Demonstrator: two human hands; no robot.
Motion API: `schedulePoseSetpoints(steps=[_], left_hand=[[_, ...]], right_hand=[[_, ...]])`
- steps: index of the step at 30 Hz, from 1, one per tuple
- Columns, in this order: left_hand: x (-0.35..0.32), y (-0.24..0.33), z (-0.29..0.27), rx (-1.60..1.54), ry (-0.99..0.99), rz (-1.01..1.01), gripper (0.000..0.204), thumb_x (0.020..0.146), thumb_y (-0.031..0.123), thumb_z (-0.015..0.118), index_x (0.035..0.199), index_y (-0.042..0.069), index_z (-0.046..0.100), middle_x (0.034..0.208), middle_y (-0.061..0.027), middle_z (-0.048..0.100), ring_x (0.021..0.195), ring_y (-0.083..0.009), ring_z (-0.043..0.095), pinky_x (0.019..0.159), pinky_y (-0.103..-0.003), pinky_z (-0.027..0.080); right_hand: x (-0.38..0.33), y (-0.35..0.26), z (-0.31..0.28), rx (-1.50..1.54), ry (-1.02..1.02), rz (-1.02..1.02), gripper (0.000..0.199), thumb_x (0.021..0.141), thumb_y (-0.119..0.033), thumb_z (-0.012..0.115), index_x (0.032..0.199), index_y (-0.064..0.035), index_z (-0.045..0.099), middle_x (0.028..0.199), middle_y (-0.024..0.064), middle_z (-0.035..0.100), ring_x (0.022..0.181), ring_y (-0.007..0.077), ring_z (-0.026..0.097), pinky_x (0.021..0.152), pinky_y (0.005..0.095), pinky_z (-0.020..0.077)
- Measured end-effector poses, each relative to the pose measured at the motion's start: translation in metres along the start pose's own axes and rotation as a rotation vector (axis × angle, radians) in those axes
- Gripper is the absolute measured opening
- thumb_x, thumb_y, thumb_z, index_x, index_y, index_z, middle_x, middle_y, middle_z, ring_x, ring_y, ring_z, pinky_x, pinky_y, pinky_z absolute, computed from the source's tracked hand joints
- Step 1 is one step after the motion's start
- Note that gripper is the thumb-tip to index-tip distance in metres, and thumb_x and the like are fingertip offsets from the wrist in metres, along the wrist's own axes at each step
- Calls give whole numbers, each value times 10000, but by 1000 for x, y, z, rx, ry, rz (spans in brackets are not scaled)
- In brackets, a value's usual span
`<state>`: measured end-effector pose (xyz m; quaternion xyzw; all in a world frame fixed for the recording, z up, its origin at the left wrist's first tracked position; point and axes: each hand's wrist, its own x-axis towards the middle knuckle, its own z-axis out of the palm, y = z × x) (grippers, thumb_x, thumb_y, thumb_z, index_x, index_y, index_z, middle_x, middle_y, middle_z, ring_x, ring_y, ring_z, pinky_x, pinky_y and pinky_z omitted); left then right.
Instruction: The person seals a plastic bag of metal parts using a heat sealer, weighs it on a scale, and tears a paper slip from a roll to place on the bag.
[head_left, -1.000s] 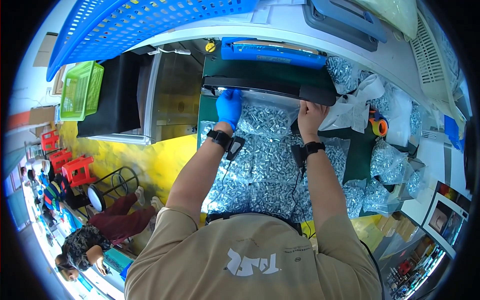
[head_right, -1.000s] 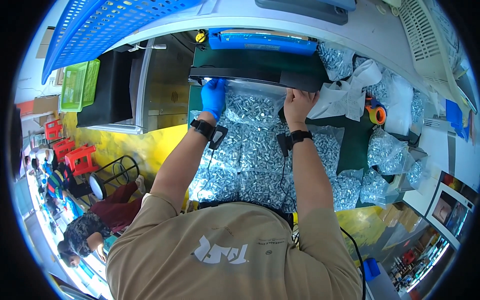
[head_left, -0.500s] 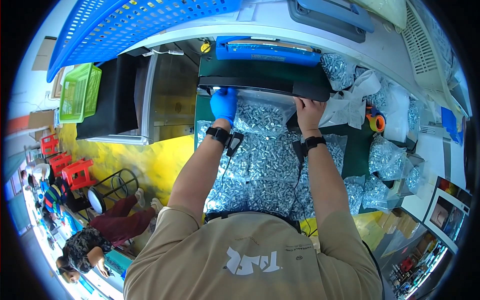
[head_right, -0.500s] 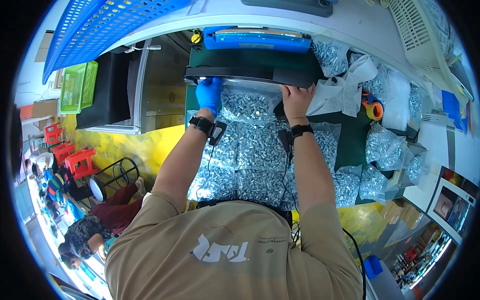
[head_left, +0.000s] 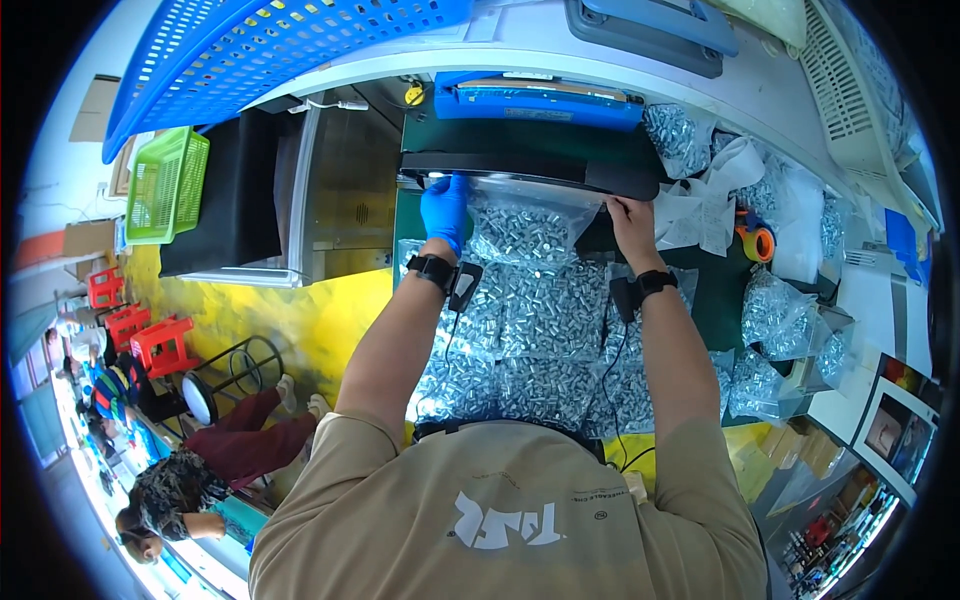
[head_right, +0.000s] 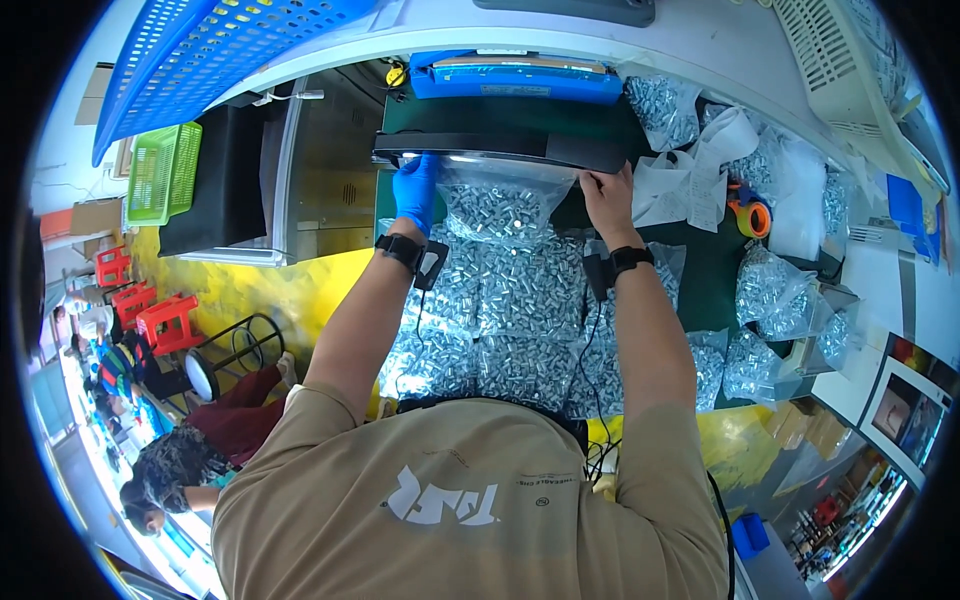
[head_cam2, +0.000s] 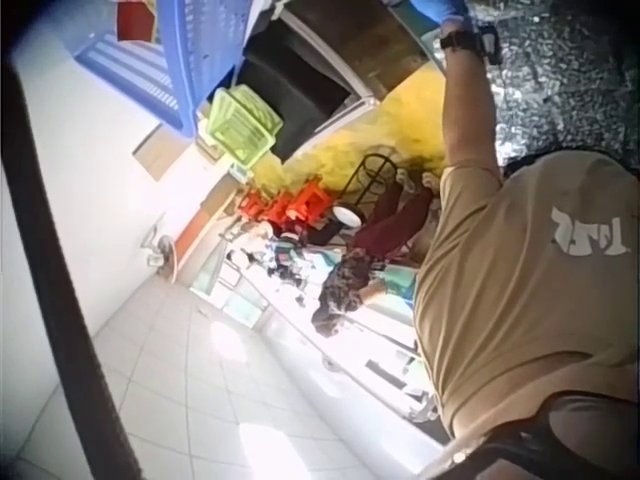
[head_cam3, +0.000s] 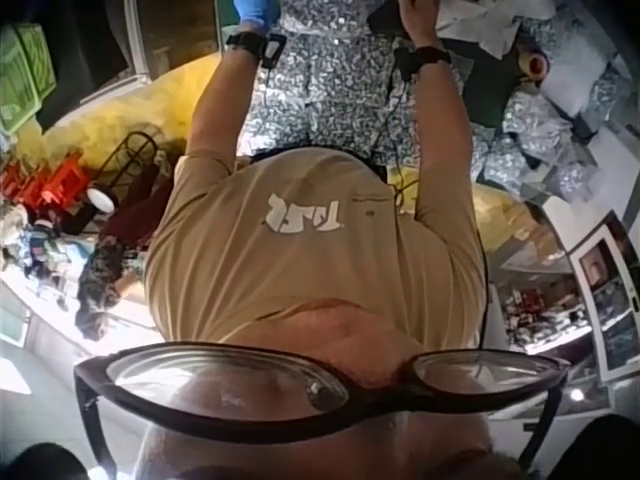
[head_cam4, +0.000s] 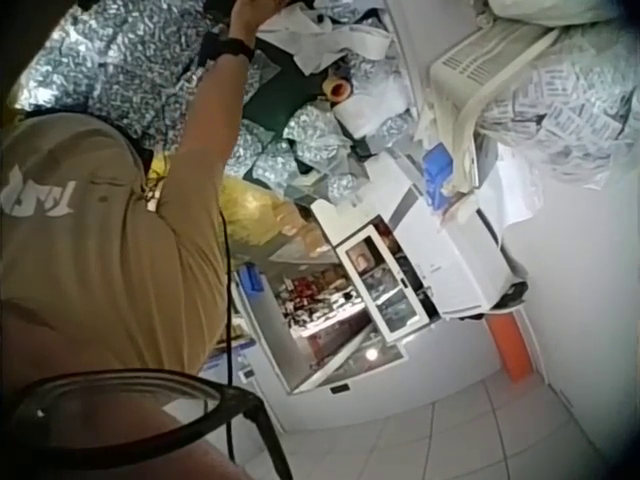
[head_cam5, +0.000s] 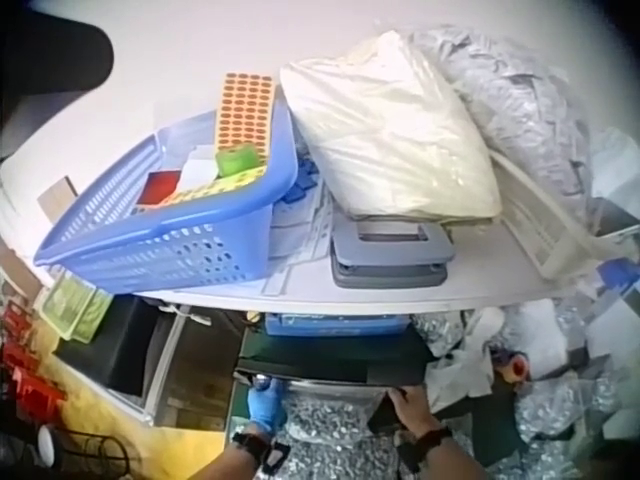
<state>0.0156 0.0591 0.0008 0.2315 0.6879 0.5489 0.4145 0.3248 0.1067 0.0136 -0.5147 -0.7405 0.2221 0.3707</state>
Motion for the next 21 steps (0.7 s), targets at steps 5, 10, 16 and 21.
schedulePoseSetpoints(steps=[5,10,16,21], left_hand=[[-22,7,-6,-186,20,-14,199,925,236,615,931,45,671,822,21,592,776,-82,498,717,-255,404],[-38,56,12,-50,323,554,118,910,153,585,959,70,653,840,-18,598,782,-148,526,732,-279,414],[-13,125,67,1130,-76,932,177,802,254,615,837,100,694,798,-134,646,828,-311,606,763,-402,448],[6,102,88,1410,-261,892,221,791,300,583,762,113,698,785,-119,659,826,-310,616,751,-440,445]], right_hand=[[-2,3,-3,11,-23,-46,102,813,-159,638,812,-73,693,880,84,651,926,325,540,924,441,393],[-3,8,-5,-3,-66,-29,113,778,-131,633,857,-82,696,906,89,653,944,329,548,957,434,392],[3,13,-18,52,-202,-33,370,716,-103,624,1085,-112,647,1144,98,608,1203,339,449,1060,423,339],[12,7,-23,208,-220,160,664,693,-91,615,1341,-157,484,1312,103,531,1352,353,303,1095,422,307]])
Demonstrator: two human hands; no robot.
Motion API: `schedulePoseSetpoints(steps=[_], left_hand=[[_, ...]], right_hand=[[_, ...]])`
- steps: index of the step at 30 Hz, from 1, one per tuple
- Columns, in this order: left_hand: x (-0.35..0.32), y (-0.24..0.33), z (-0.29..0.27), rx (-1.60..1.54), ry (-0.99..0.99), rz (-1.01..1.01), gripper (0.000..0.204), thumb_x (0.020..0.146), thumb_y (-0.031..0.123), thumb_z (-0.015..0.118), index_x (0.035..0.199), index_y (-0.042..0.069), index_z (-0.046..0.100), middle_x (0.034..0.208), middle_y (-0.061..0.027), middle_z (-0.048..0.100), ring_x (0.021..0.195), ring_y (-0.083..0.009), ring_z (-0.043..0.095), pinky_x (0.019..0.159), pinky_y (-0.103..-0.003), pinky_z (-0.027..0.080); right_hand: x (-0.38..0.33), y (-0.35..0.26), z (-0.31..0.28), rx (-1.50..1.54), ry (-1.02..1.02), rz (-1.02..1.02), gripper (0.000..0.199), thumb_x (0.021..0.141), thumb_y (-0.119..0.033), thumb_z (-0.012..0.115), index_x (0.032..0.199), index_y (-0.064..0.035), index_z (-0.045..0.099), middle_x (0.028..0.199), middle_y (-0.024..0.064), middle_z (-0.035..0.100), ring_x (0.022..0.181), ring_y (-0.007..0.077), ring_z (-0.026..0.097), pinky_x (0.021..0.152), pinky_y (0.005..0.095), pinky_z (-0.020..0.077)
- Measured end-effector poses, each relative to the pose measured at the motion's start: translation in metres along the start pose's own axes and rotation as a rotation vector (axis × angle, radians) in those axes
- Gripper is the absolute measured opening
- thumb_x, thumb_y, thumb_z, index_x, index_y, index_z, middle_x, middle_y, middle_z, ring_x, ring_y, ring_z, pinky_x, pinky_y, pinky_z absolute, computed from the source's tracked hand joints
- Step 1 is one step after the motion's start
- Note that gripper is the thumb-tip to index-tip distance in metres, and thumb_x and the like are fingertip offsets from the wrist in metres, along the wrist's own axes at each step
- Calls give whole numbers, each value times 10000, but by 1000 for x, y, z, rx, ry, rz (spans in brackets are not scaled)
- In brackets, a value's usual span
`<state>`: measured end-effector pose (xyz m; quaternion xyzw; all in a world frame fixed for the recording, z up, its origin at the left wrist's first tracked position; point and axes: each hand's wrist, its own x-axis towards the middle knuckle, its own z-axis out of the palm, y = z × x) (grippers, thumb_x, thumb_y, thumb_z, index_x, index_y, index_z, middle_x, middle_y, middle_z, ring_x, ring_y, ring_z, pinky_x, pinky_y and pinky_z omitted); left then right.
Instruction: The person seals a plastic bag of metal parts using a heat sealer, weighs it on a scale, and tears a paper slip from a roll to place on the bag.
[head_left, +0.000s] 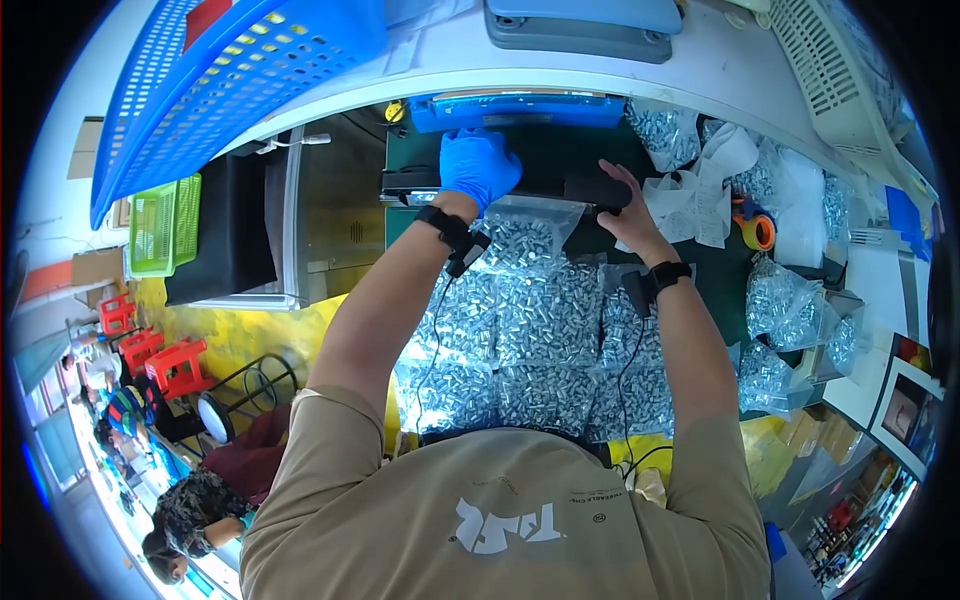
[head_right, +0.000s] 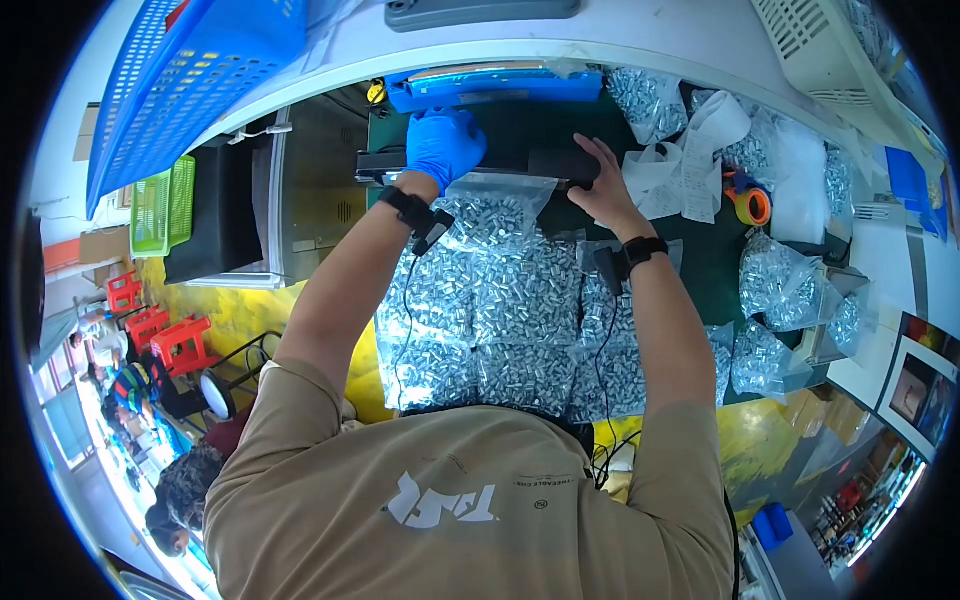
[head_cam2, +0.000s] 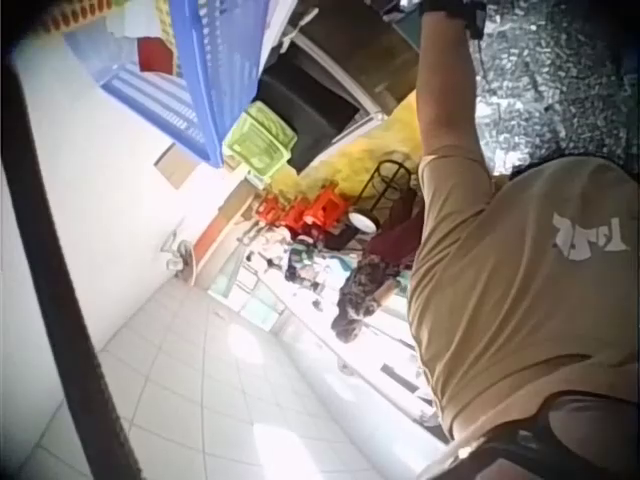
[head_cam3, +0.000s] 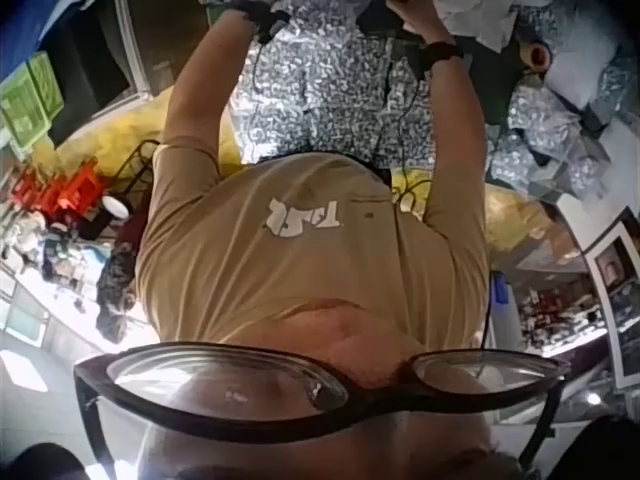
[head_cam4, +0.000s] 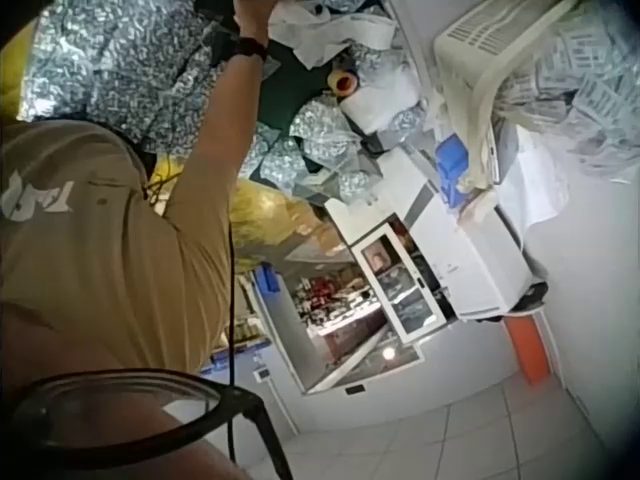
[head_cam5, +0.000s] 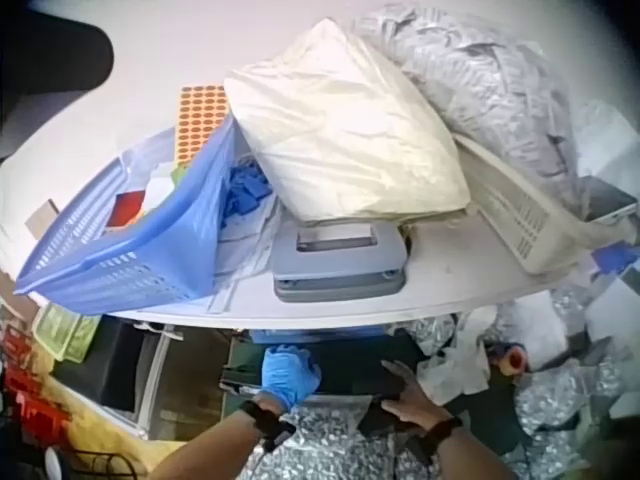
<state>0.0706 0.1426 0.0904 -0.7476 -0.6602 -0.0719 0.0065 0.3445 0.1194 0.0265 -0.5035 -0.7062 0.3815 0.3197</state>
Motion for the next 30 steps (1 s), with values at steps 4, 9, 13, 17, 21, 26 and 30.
schedulePoseSetpoints(steps=[4,9,13,17,21,26,30], left_hand=[[-1,4,12,40,5,19,221,800,283,559,746,114,690,788,-114,660,808,-306,618,727,-444,446],[-2,11,7,67,-52,-30,241,824,284,537,732,109,675,783,-112,659,800,-303,623,684,-445,471],[1,11,3,74,-91,-28,267,852,289,511,739,102,664,781,-117,660,795,-309,629,664,-446,497],[0,13,5,57,-120,-32,291,875,296,488,750,94,655,782,-128,662,789,-324,632,673,-457,511],[1,16,2,41,-156,-74,327,888,306,462,763,90,673,789,-131,672,812,-322,636,705,-456,522],[2,16,1,42,-160,-94,319,892,315,467,767,88,654,803,-153,666,788,-348,631,684,-480,516],[3,18,0,33,-164,-102,317,891,321,465,781,96,659,801,-161,665,775,-359,635,680,-482,517]], right_hand=[[5,14,-10,-15,-139,44,773,698,-57,587,1429,-156,356,1309,145,530,1370,343,281,1092,414,308],[-1,13,-22,405,-149,90,669,714,31,496,1370,-90,441,1328,121,525,1290,272,435,1118,378,283],[-28,11,-21,185,315,-45,517,738,103,433,1218,-30,570,1293,120,547,1186,227,525,1041,331,385],[-57,-12,-11,441,550,98,376,784,139,412,1049,-5,637,1249,120,567,1048,174,587,912,277,471],[-85,-19,-2,460,486,88,294,828,123,443,1015,-3,632,1190,102,584,932,135,605,799,242,499],[-124,-16,4,459,419,155,236,839,112,472,970,4,634,1130,84,592,851,115,595,767,233,494],[-148,-9,-1,493,412,234,223,844,107,471,952,7,638,1103,76,598,823,113,588,756,231,489]])
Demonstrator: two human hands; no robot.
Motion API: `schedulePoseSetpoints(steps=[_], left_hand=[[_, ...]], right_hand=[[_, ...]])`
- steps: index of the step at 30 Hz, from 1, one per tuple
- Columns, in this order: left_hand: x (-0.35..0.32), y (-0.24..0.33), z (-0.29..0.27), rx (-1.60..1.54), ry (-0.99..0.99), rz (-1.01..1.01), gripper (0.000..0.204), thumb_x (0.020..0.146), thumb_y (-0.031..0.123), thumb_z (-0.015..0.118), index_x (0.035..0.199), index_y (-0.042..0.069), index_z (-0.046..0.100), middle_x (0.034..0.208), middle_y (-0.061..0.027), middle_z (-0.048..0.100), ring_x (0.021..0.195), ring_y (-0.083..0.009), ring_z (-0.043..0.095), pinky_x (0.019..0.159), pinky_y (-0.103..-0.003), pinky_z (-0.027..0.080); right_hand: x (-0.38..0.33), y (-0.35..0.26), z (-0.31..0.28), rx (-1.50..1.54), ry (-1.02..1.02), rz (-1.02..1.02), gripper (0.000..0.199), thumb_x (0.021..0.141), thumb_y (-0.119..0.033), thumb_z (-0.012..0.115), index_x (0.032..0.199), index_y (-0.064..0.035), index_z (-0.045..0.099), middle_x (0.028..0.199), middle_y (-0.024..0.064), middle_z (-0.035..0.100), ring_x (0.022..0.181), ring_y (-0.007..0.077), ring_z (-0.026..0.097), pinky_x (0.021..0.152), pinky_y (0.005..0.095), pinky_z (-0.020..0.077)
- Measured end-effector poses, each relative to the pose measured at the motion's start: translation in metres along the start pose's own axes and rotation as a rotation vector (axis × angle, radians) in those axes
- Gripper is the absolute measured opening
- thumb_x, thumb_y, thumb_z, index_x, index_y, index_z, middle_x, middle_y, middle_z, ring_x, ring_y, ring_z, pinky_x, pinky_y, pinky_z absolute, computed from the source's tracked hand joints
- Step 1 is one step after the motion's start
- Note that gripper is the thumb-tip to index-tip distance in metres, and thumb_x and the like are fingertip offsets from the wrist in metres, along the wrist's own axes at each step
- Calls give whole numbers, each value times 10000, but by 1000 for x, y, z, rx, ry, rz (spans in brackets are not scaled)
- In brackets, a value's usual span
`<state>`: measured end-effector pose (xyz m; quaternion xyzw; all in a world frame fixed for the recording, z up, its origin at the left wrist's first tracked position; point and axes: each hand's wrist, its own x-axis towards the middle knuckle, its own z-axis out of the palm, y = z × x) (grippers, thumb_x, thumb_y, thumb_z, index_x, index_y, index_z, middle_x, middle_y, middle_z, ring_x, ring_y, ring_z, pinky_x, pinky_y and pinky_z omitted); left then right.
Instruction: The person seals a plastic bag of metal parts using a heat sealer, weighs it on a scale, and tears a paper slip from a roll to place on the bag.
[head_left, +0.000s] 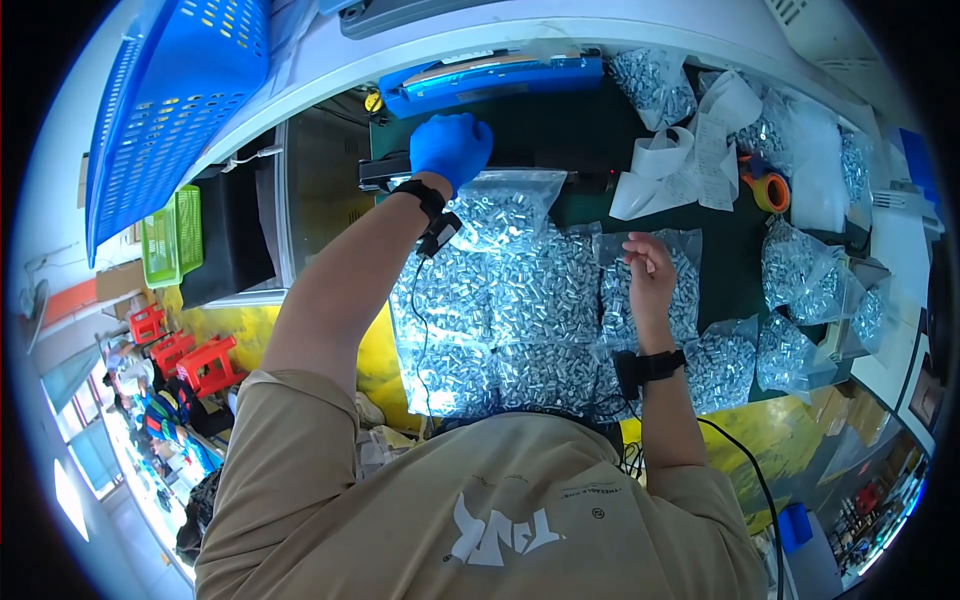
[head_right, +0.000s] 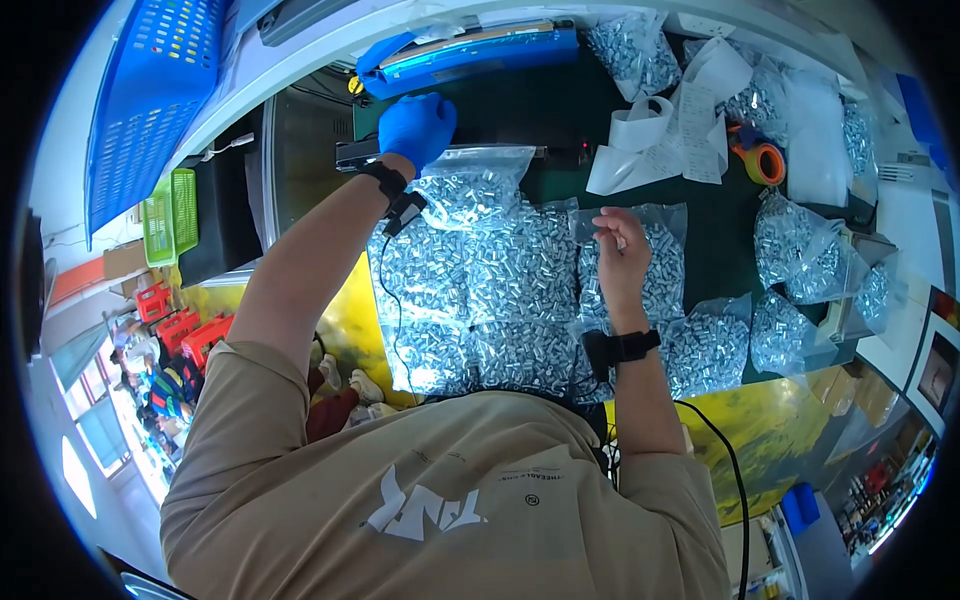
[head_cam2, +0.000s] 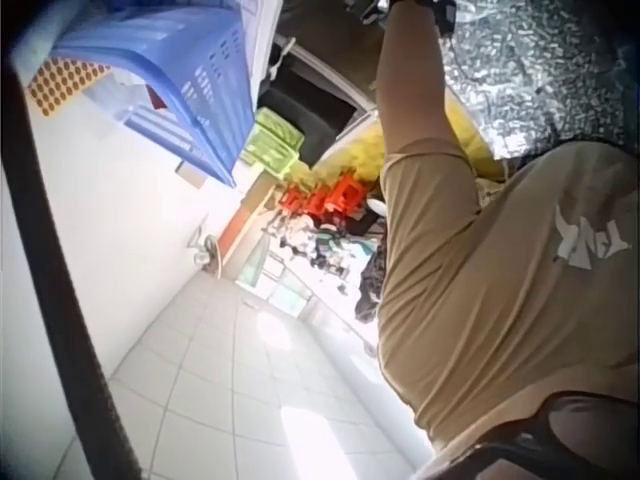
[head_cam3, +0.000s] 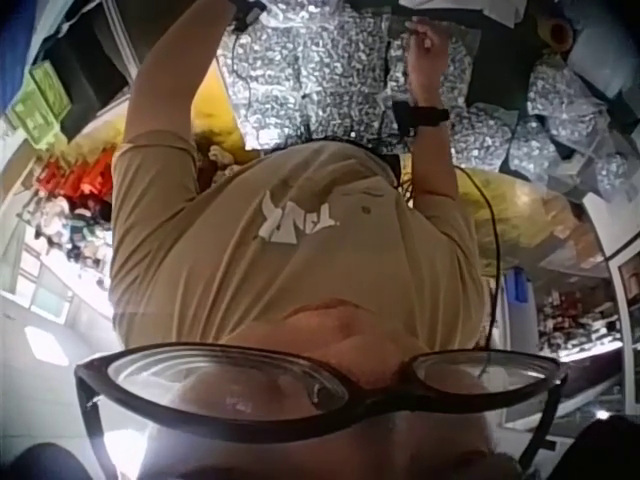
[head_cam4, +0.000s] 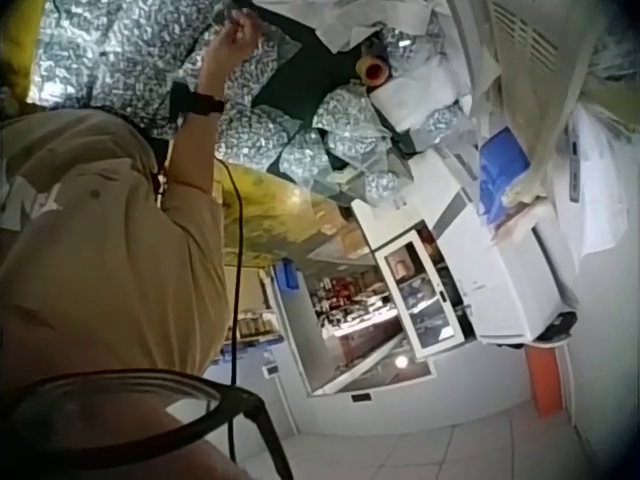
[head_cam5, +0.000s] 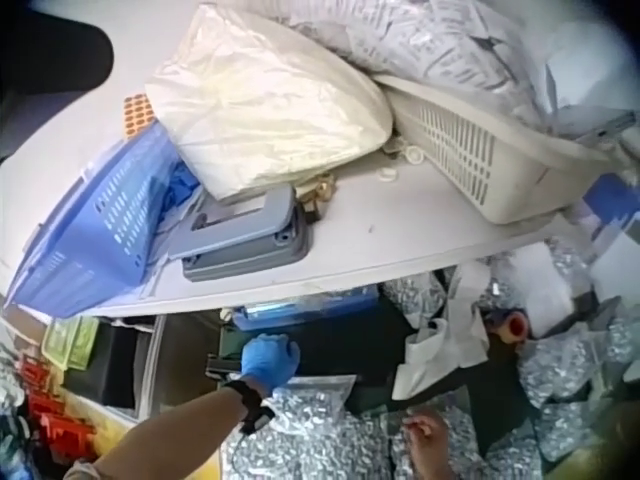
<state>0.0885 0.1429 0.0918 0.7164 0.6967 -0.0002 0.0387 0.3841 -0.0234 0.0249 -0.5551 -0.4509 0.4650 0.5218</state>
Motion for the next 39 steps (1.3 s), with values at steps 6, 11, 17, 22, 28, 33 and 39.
schedulePoseSetpoints(steps=[6,11,17,22,28,33,39], left_hand=[[-1,3,-4,8,-68,-26,349,898,329,441,811,91,682,827,-159,677,804,-343,647,707,-467,525],[0,0,1,-9,-58,-23,322,893,322,456,813,95,669,826,-158,676,769,-358,647,678,-476,523],[-1,4,-4,-12,-51,-16,324,891,316,456,807,89,672,832,-160,678,769,-353,652,676,-471,526],[-1,-2,10,5,0,-28,289,872,301,474,864,105,687,865,-164,670,801,-360,642,704,-461,519],[-22,-2,-10,152,489,47,184,846,227,551,909,88,653,850,-159,630,831,-366,597,695,-454,480],[-63,-44,-26,-342,736,7,154,848,183,589,921,61,648,818,-144,612,830,-359,570,701,-452,464],[-198,-85,52,-983,124,-407,197,906,199,615,965,23,679,944,-146,685,852,-193,644,754,-319,496]], right_hand=[[-14,4,-22,-7,2,90,207,856,97,470,930,11,643,1025,65,627,796,104,572,726,222,479],[-25,7,-30,-15,21,63,217,839,107,471,916,2,645,975,68,641,771,111,589,717,222,487],[-37,4,-28,-69,10,102,188,872,66,479,931,9,648,933,57,657,749,100,578,692,216,473],[-33,3,-11,-159,-97,195,158,852,31,534,935,-18,660,916,55,663,722,128,613,666,255,497],[-37,-41,3,-333,-239,-51,121,850,-16,576,937,-33,657,915,84,671,745,172,635,668,287,500],[-40,-33,-11,-508,-266,-107,112,831,-27,590,922,-38,654,915,112,664,763,236,639,665,315,503],[-19,-24,2,-677,-310,-95,114,835,-34,603,939,-30,650,895,115,660,757,249,629,683,315,501]])
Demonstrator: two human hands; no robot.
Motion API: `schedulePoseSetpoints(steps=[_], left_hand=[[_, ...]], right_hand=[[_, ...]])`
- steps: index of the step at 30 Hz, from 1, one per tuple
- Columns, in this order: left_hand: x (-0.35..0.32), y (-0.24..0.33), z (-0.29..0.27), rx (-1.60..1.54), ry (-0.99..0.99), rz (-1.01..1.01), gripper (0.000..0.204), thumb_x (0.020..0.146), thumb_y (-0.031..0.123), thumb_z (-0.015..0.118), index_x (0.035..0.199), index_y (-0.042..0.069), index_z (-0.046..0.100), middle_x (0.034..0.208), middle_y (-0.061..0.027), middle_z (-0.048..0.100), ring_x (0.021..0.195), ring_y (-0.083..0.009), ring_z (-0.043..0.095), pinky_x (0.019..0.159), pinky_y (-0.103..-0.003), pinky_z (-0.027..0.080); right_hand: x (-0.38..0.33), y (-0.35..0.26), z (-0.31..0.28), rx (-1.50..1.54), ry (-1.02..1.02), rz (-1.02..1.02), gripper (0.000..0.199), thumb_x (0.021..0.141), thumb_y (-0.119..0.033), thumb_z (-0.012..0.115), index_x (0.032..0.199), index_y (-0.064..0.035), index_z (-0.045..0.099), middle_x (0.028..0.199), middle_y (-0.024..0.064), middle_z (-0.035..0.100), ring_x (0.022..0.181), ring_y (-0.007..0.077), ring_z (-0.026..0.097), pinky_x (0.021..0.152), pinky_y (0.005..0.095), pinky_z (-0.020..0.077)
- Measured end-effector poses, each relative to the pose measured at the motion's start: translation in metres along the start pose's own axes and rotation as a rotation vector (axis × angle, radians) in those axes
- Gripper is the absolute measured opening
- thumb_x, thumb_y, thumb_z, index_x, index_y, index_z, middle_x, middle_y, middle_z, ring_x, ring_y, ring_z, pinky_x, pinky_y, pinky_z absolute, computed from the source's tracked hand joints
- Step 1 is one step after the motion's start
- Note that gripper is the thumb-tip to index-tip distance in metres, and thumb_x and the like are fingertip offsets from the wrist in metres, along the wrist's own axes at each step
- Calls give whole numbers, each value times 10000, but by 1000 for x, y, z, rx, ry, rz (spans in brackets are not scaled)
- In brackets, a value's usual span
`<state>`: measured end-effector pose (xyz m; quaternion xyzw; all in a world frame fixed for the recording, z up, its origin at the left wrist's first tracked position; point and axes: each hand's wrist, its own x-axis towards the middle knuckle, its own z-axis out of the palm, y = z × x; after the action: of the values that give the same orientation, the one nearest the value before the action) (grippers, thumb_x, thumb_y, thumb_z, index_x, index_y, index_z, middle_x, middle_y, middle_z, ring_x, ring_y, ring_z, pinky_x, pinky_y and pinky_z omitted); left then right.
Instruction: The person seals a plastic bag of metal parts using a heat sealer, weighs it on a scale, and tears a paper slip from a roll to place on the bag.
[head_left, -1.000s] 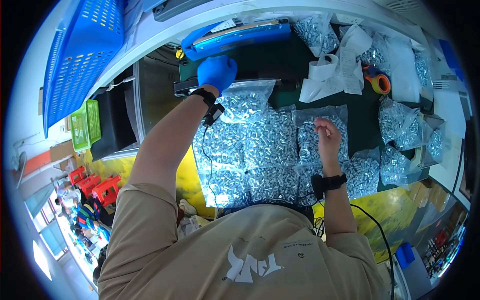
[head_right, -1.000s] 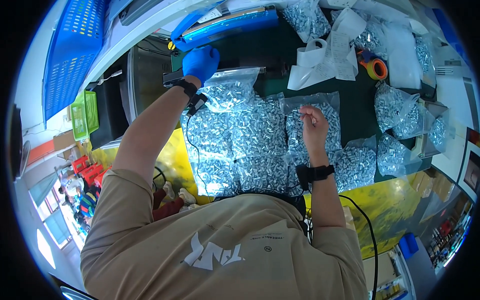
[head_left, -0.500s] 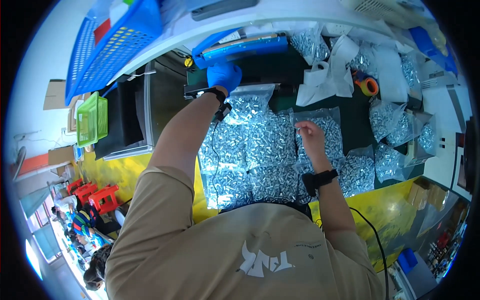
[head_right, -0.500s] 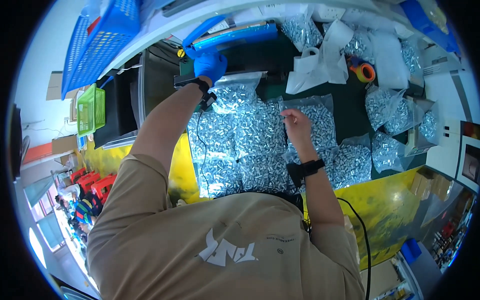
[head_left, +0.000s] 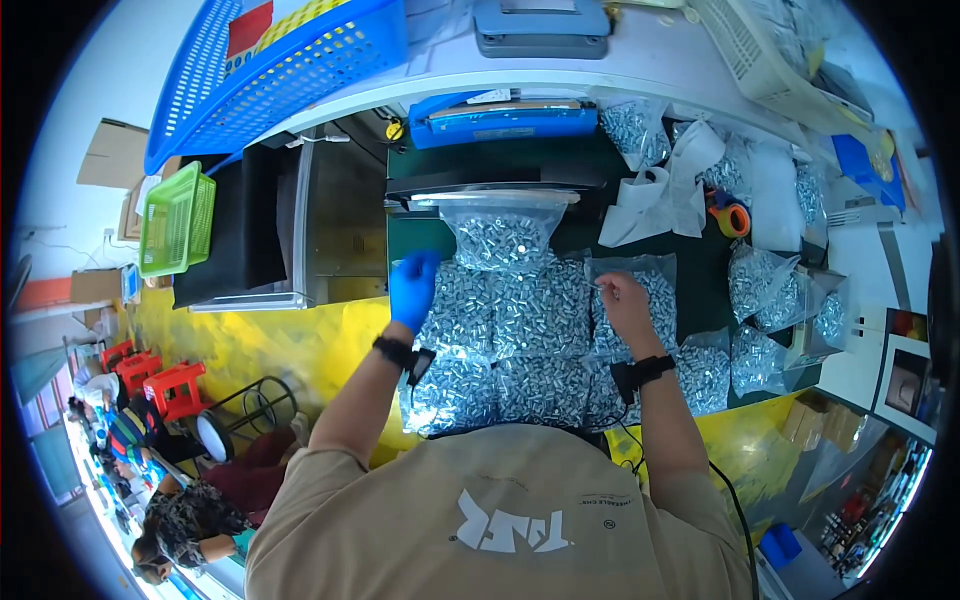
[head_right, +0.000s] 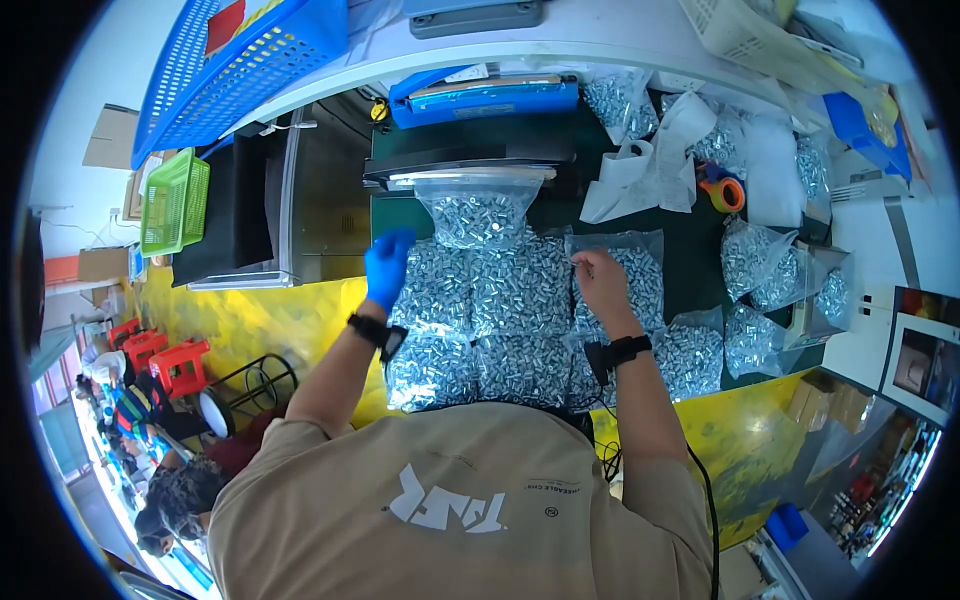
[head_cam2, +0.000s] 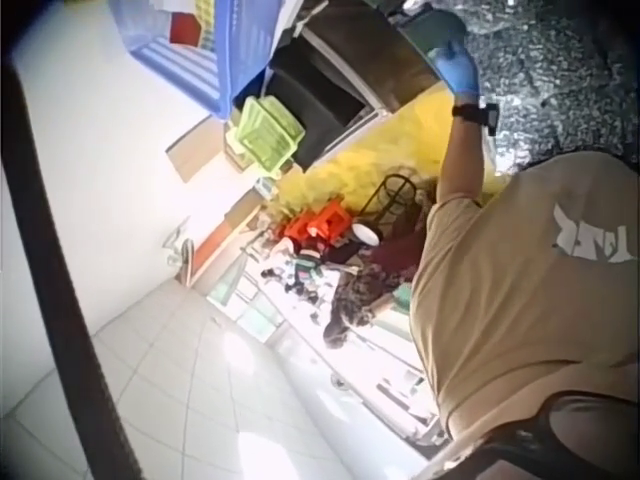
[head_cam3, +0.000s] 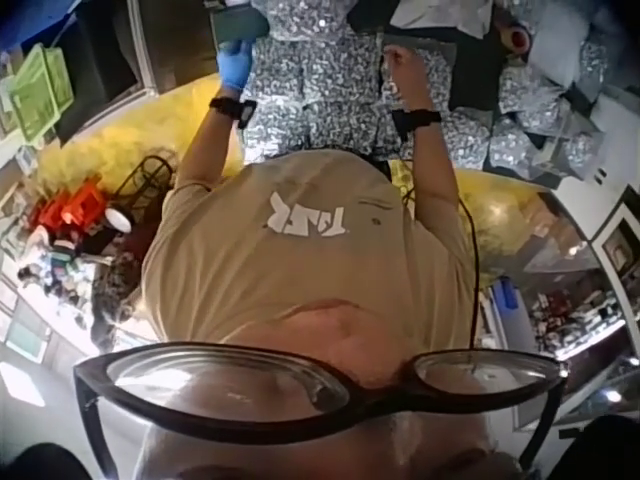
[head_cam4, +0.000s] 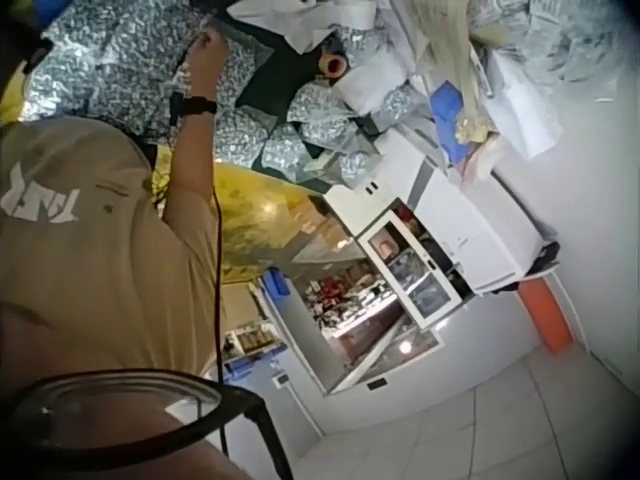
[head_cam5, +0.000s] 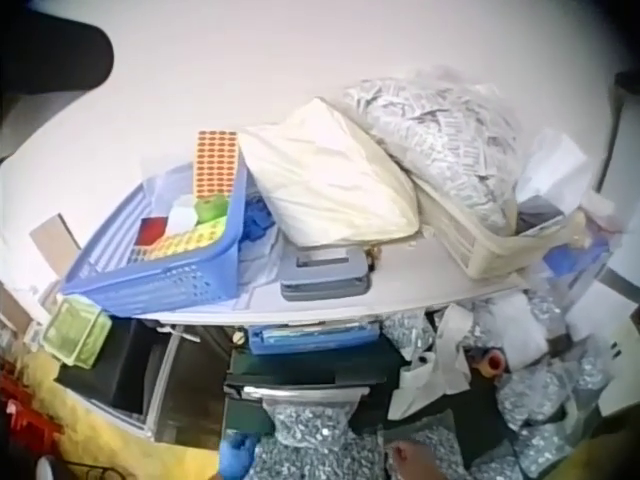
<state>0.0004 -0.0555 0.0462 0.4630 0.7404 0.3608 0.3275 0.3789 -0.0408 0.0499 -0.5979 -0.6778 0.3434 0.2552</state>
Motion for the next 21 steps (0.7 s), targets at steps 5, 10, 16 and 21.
schedulePoseSetpoints(steps=[5,10,16,21], left_hand=[[-74,-77,-12,-19,95,14,129,873,129,652,947,30,691,891,-97,690,815,-148,632,750,-302,501],[-89,-77,-15,-338,158,-247,99,862,80,655,941,34,693,883,-80,690,816,-135,631,749,-280,498],[-92,-58,-7,-192,160,-101,97,869,55,642,953,45,689,884,-56,686,805,-110,614,729,-258,489],[-88,-55,3,-212,126,-84,106,876,41,635,967,43,690,915,-44,687,836,-98,603,764,-254,485]], right_hand=[[39,-7,14,-32,122,-188,108,811,-27,607,908,-42,652,923,107,649,839,283,613,750,355,504],[81,-27,20,-173,234,-365,113,767,-19,627,867,-67,649,979,97,623,941,314,572,797,404,492],[120,-42,23,-281,328,-436,132,748,-16,622,870,-65,640,1001,113,594,962,352,544,827,440,478],[137,-36,27,-396,325,-467,137,750,-33,621,884,-61,633,987,126,592,950,370,531,859,458,454]])
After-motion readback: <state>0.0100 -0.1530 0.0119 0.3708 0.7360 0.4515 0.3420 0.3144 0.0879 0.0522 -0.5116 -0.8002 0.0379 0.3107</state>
